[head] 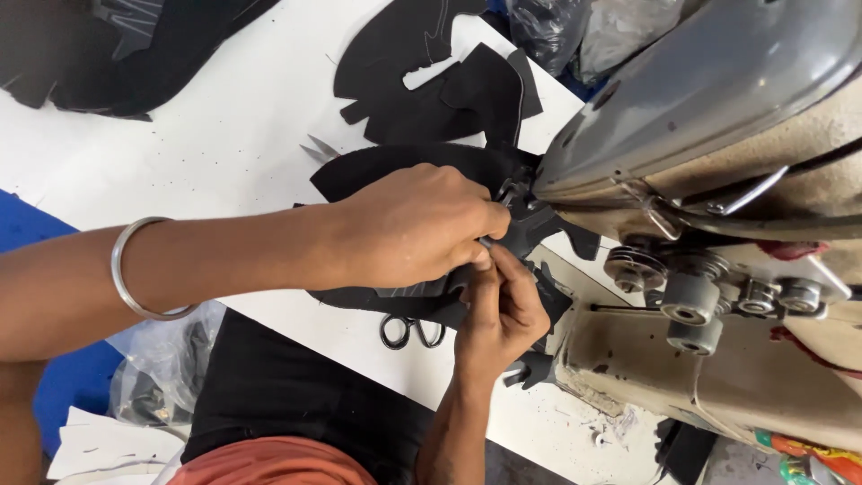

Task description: The person sews black gloves using a sewing machine. They pick up gloves from a pile, align them under the needle, and guide them through the machine to stitch the edges. The person repeats this process for multiple gloves.

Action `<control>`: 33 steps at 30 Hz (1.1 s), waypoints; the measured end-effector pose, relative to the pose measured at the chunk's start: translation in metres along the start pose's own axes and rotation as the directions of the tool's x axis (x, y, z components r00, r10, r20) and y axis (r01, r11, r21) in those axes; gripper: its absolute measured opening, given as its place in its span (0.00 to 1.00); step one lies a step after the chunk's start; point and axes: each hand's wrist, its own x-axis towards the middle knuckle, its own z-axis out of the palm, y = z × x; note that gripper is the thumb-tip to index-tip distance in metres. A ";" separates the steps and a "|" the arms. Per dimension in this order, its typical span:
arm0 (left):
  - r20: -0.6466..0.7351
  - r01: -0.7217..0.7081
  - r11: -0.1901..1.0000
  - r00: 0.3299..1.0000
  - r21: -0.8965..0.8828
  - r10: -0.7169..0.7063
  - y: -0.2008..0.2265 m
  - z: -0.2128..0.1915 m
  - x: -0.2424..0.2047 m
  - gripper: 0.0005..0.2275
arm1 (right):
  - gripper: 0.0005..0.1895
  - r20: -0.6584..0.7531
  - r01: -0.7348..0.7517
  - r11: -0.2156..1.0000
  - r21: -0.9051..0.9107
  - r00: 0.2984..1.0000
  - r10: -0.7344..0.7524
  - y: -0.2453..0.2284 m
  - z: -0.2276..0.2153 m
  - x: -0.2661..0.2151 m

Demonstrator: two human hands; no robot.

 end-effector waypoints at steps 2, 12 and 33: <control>-0.115 -0.170 0.948 0.972 0.271 0.207 -0.008 0.011 0.001 0.08 | 0.07 0.030 0.024 0.999 -0.048 0.999 -0.023 0.003 -0.003 0.001; -0.299 -0.277 0.658 0.723 0.700 0.623 -0.020 0.041 -0.023 0.03 | 0.14 0.013 -0.089 0.987 0.133 0.996 0.088 -0.004 -0.003 0.007; -0.552 -0.144 0.970 0.801 0.195 0.230 -0.015 0.069 -0.038 0.10 | 0.17 0.087 -0.167 0.925 0.342 0.986 0.146 -0.002 0.001 0.007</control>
